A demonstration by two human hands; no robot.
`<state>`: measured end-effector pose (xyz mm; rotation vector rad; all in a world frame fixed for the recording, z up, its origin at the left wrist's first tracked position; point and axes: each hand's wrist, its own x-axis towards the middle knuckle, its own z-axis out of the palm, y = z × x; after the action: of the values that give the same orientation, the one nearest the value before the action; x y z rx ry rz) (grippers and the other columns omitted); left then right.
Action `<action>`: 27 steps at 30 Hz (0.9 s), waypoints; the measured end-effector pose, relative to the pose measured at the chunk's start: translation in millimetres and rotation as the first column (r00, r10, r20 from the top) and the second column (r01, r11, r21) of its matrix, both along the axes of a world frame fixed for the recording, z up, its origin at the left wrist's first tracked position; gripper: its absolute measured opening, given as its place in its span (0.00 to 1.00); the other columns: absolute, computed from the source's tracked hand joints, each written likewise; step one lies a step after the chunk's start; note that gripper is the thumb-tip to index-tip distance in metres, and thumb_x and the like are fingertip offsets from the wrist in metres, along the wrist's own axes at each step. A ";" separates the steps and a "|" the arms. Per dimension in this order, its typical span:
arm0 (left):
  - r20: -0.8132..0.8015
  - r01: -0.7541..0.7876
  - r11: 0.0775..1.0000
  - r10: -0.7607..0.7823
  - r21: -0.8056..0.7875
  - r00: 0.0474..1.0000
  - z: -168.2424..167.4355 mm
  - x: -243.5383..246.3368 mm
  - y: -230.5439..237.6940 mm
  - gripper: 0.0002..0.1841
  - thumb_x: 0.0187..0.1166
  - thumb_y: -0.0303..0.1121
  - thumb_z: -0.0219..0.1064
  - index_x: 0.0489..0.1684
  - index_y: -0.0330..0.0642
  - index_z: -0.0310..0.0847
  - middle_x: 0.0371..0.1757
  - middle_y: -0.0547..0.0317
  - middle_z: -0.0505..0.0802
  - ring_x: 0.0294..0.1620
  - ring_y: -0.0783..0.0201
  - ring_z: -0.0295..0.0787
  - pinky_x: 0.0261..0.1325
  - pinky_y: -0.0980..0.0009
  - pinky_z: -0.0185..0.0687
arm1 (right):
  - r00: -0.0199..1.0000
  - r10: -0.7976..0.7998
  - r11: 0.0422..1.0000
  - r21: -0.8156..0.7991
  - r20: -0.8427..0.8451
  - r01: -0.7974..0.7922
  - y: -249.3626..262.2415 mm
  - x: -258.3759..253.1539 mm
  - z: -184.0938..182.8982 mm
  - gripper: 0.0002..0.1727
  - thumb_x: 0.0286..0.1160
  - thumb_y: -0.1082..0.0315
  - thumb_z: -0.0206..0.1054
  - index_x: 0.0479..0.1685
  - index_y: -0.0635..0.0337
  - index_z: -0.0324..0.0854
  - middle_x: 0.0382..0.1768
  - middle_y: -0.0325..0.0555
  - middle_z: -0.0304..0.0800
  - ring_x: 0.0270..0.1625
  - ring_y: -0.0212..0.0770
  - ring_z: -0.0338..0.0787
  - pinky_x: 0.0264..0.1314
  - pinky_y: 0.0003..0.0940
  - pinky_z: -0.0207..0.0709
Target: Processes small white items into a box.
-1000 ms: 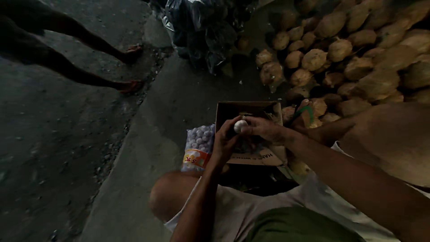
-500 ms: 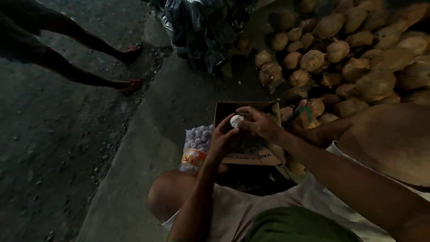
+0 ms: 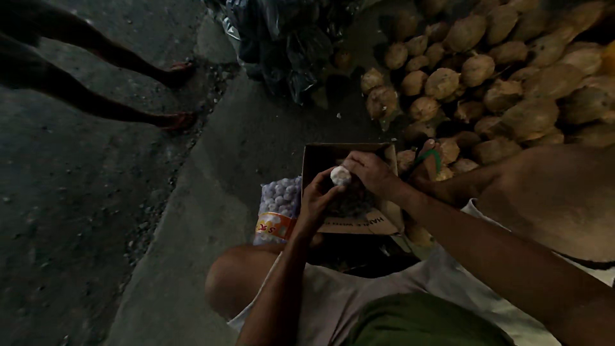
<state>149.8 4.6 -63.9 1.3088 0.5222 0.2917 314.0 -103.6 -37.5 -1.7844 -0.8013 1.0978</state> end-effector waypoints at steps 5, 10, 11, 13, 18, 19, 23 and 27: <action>-0.019 -0.014 0.999 0.015 0.049 1.000 -3.9 0.2 2.0 0.21 0.78 0.26 0.69 0.70 0.34 0.78 0.54 0.53 0.93 0.51 0.64 0.92 0.58 0.66 0.89 | 0.997 0.057 0.998 -0.024 -0.055 -0.058 -0.9 0.6 3.6 0.20 0.86 0.53 0.64 0.61 0.61 0.80 0.44 0.50 0.91 0.44 0.40 0.91 0.52 0.42 0.86; -0.005 -0.015 0.999 0.015 0.033 1.000 -1.4 -1.3 2.0 0.20 0.78 0.27 0.70 0.68 0.33 0.78 0.51 0.53 0.93 0.49 0.64 0.92 0.57 0.66 0.89 | 0.997 0.076 0.997 0.029 0.030 -0.077 -1.6 6.2 2.8 0.16 0.93 0.60 0.54 0.54 0.60 0.85 0.40 0.47 0.90 0.41 0.37 0.90 0.48 0.39 0.86; -0.007 -0.011 0.999 0.011 0.048 1.000 -1.0 -1.5 2.5 0.20 0.78 0.27 0.70 0.68 0.34 0.78 0.51 0.53 0.93 0.49 0.64 0.92 0.57 0.66 0.89 | 0.997 0.083 0.996 0.026 0.005 -0.083 -1.9 6.4 3.6 0.16 0.92 0.59 0.56 0.56 0.60 0.84 0.41 0.47 0.90 0.42 0.37 0.90 0.49 0.39 0.86; -0.003 -0.011 0.996 0.011 0.086 1.000 -2.7 -2.3 3.5 0.21 0.77 0.26 0.71 0.68 0.34 0.78 0.52 0.53 0.93 0.49 0.65 0.92 0.56 0.67 0.90 | 0.991 0.116 0.993 -0.010 -0.065 -0.117 -1.8 5.7 5.5 0.18 0.86 0.56 0.65 0.61 0.61 0.81 0.44 0.49 0.92 0.44 0.39 0.92 0.51 0.41 0.87; -0.048 0.006 0.985 0.002 0.170 0.999 -2.2 -3.1 2.7 0.22 0.75 0.27 0.74 0.68 0.36 0.79 0.53 0.54 0.94 0.51 0.66 0.92 0.57 0.67 0.90 | 0.987 0.152 0.987 -0.053 -0.050 -0.155 -1.8 5.8 6.3 0.18 0.84 0.59 0.66 0.63 0.61 0.81 0.44 0.51 0.92 0.41 0.40 0.92 0.49 0.42 0.89; -0.056 0.009 0.982 0.002 0.189 0.998 -2.2 -3.0 2.1 0.22 0.75 0.28 0.74 0.68 0.36 0.79 0.53 0.55 0.94 0.51 0.66 0.92 0.57 0.68 0.90 | 0.986 0.168 0.984 -0.062 -0.014 -0.168 -2.0 6.4 5.6 0.17 0.83 0.60 0.67 0.63 0.61 0.82 0.45 0.51 0.92 0.42 0.41 0.93 0.50 0.43 0.89; -0.078 0.030 0.966 -0.011 0.255 0.997 -2.1 -4.5 1.7 0.23 0.75 0.31 0.75 0.69 0.37 0.80 0.55 0.56 0.94 0.51 0.69 0.92 0.58 0.69 0.90 | 0.938 0.199 0.980 -0.045 0.282 -0.194 -3.5 3.7 1.2 0.15 0.80 0.63 0.68 0.58 0.60 0.87 0.42 0.50 0.94 0.41 0.43 0.93 0.50 0.47 0.87; -0.043 0.027 0.978 -0.019 0.205 0.999 -0.1 -4.6 3.6 0.22 0.77 0.30 0.73 0.69 0.36 0.81 0.55 0.55 0.94 0.49 0.67 0.93 0.56 0.69 0.90 | 0.946 0.179 0.983 -0.003 0.272 -0.185 -5.3 3.6 0.0 0.15 0.81 0.66 0.65 0.60 0.61 0.87 0.45 0.51 0.94 0.45 0.43 0.93 0.54 0.47 0.86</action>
<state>145.2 8.2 -64.1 1.5231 0.5213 0.3064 317.6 -108.9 -37.5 -1.8958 -1.1587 0.9660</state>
